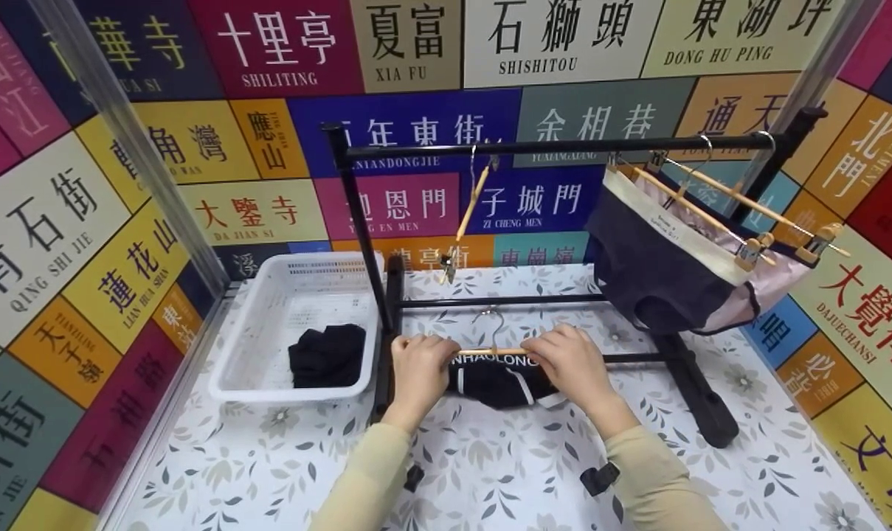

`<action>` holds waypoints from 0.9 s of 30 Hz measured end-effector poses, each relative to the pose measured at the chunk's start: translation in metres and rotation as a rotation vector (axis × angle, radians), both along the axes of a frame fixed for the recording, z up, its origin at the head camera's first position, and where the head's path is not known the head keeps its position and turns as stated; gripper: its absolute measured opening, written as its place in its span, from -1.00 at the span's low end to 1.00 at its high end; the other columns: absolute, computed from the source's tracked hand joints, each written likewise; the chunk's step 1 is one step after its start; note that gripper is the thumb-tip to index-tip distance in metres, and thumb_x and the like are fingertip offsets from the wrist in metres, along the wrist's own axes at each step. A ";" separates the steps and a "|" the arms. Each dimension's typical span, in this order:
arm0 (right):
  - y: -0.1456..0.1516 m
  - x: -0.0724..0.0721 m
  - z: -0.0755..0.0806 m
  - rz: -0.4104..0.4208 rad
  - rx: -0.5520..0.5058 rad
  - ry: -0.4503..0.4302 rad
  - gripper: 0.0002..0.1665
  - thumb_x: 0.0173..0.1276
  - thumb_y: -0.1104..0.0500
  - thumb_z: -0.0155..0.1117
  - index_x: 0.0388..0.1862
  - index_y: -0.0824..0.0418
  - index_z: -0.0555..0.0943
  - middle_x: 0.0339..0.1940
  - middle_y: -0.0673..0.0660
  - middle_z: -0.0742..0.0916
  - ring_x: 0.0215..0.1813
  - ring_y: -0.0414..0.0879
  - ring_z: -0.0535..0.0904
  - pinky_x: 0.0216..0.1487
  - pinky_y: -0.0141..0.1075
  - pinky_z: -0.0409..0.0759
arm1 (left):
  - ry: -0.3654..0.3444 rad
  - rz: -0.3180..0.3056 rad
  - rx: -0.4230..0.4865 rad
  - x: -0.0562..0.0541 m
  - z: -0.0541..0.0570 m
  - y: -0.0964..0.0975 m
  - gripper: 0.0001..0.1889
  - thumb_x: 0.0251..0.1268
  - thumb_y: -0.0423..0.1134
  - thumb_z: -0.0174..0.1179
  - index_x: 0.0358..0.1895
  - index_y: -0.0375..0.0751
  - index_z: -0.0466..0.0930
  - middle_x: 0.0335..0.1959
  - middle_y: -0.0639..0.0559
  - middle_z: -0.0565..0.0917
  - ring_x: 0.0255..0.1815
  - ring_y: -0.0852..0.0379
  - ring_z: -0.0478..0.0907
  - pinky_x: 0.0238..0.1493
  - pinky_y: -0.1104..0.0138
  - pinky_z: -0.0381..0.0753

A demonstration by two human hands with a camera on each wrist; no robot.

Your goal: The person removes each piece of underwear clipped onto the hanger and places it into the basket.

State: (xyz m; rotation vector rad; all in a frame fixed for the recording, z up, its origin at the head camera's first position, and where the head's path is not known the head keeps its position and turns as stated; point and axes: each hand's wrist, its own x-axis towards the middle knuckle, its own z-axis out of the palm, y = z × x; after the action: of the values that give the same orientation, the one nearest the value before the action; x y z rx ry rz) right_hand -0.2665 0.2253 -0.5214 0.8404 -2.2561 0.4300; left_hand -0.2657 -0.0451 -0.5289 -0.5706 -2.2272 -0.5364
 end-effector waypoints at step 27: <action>0.000 0.001 -0.001 -0.007 -0.021 0.001 -0.87 0.17 0.23 0.48 -0.28 0.07 0.75 -0.36 -0.03 0.74 -0.29 0.00 0.53 -0.28 -0.05 0.50 | -0.089 -0.002 -0.014 0.000 -0.001 0.002 -0.93 0.10 -0.29 0.38 -0.36 0.00 0.75 -0.42 0.13 0.71 -0.36 0.05 0.57 -0.02 0.00 0.35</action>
State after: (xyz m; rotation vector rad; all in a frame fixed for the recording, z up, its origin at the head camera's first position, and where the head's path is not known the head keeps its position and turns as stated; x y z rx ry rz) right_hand -0.2657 0.2256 -0.5221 0.8215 -2.2492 0.4488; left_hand -0.2662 -0.0432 -0.5296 -0.5662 -2.3159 -0.5571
